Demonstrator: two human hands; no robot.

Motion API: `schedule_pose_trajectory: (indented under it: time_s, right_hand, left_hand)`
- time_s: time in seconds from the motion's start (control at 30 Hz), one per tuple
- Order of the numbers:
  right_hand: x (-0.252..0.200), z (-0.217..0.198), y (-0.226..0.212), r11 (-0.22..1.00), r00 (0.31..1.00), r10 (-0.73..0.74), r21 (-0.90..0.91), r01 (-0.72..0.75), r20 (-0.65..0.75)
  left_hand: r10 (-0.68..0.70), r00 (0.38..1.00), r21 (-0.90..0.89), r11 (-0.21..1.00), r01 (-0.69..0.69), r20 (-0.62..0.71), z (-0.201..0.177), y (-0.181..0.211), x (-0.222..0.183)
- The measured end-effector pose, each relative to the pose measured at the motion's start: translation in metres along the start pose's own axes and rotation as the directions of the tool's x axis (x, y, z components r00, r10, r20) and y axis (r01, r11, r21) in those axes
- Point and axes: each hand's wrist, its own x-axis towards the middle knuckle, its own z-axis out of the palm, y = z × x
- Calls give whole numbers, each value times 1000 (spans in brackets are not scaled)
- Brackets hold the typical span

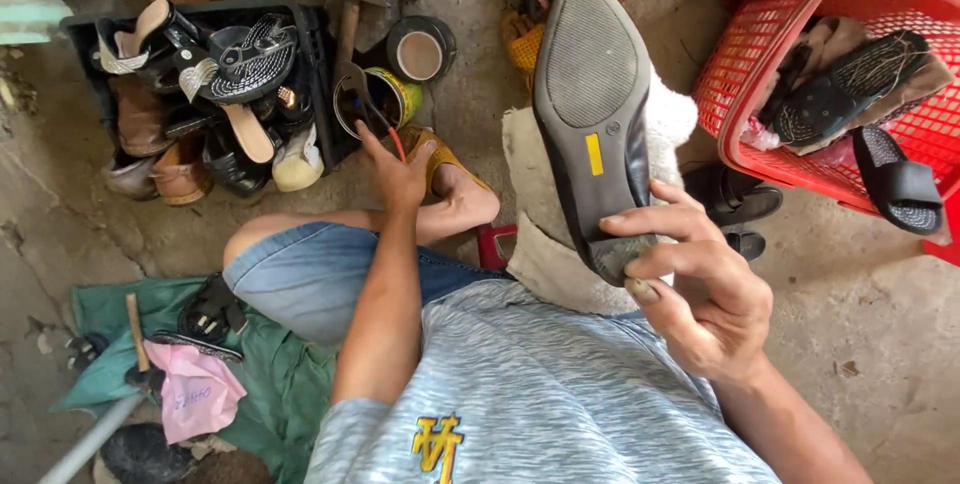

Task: Removing a damaged heel from a dress shoe and preparing the surface for a replacement.

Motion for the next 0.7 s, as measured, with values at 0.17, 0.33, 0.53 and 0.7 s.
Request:
schedule_pose_trajectory:
  time_s: [0.17, 0.33, 0.53, 0.7]
  right_hand:
    - [2, 2, -3, 1000, 1000, -21, -19, 22, 9]
    - [4, 2, -3, 999, 999, -38, -10, 39, 18]
    - [8, 6, -2, 998, 997, -68, 4, 68, 31]
    - [11, 8, -1, 997, 997, -76, -24, 76, 29]
  left_hand:
    - [29, 998, 154, 988, -19, -57, 13, -8, 24]
    - [-16, 999, 349, 937, -1, 47, -7, -6, 44]
    - [-290, 953, 9, 957, 290, 85, -17, 3, 68]
    - [-352, 905, -565, 708, 424, 238, -95, 86, -11]
